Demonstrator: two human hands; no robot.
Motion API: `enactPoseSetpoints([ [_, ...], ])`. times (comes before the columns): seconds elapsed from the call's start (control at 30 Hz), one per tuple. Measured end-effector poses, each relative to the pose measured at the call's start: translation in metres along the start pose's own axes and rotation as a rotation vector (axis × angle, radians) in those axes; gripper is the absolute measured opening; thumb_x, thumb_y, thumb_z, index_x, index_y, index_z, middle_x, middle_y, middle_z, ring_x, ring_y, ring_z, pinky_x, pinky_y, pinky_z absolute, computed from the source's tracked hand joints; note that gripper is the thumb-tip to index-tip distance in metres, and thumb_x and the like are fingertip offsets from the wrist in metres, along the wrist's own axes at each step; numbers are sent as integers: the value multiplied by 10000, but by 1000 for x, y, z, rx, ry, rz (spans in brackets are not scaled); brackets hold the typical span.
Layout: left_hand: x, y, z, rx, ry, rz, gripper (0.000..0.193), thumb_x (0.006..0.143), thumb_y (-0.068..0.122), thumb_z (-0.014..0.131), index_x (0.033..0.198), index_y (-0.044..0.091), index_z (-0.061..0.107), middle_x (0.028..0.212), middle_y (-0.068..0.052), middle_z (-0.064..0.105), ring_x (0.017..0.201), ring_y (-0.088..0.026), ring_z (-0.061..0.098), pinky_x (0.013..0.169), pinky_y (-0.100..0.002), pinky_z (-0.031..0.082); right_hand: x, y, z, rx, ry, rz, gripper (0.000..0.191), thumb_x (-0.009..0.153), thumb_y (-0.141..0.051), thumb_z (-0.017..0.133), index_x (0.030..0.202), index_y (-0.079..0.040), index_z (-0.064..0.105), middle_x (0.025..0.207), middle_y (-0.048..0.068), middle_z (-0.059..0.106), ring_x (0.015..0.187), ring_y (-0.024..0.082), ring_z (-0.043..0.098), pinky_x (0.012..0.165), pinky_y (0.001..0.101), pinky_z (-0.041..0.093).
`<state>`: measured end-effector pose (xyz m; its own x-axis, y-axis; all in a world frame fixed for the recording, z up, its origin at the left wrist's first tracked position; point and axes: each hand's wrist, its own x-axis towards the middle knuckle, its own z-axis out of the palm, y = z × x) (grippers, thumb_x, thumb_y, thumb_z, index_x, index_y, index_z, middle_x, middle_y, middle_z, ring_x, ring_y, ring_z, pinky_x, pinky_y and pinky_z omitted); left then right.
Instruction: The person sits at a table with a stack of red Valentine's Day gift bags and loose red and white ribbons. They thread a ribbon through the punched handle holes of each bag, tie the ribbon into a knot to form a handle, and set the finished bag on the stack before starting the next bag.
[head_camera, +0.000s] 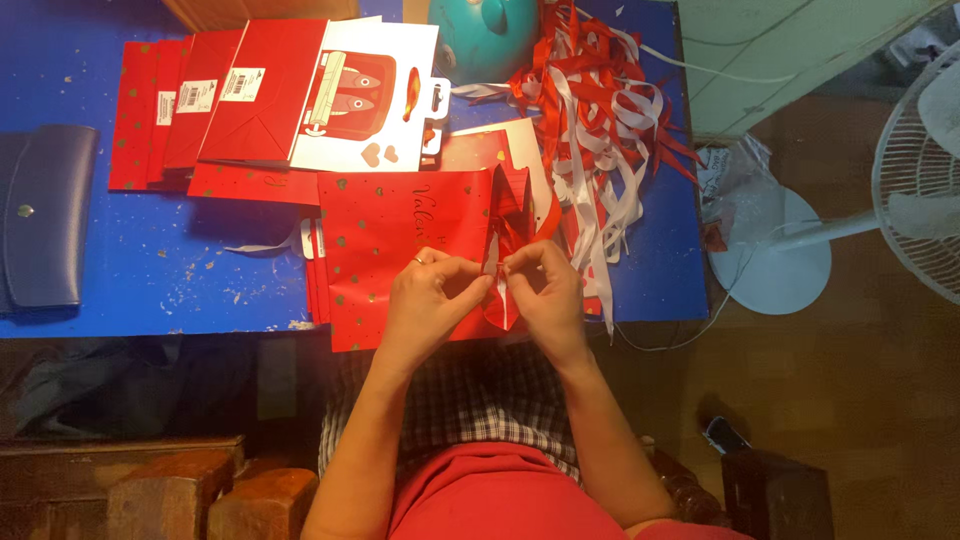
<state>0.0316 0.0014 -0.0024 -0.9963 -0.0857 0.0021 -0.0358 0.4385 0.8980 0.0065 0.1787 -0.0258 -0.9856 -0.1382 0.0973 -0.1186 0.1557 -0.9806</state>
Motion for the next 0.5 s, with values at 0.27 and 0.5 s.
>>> enactPoseSetpoints([
  [0.27,0,-4,-1,2,11,28,226,828,256,783,975,87,816,885,-95,709,850,-217,701,749,-353,555,-5,3,-1,146,-78,66,110,920,65,649,955,-32,611,975,44,721,927,99,690,850,262,562],
  [0.5,-1,-5,-7,-105,-47,2,272,825,192,733,1063,76,795,891,-93,709,818,-197,696,708,-316,548,-1,4,4,84,7,43,93,947,23,682,946,-38,612,989,46,733,940,101,696,858,259,566],
])
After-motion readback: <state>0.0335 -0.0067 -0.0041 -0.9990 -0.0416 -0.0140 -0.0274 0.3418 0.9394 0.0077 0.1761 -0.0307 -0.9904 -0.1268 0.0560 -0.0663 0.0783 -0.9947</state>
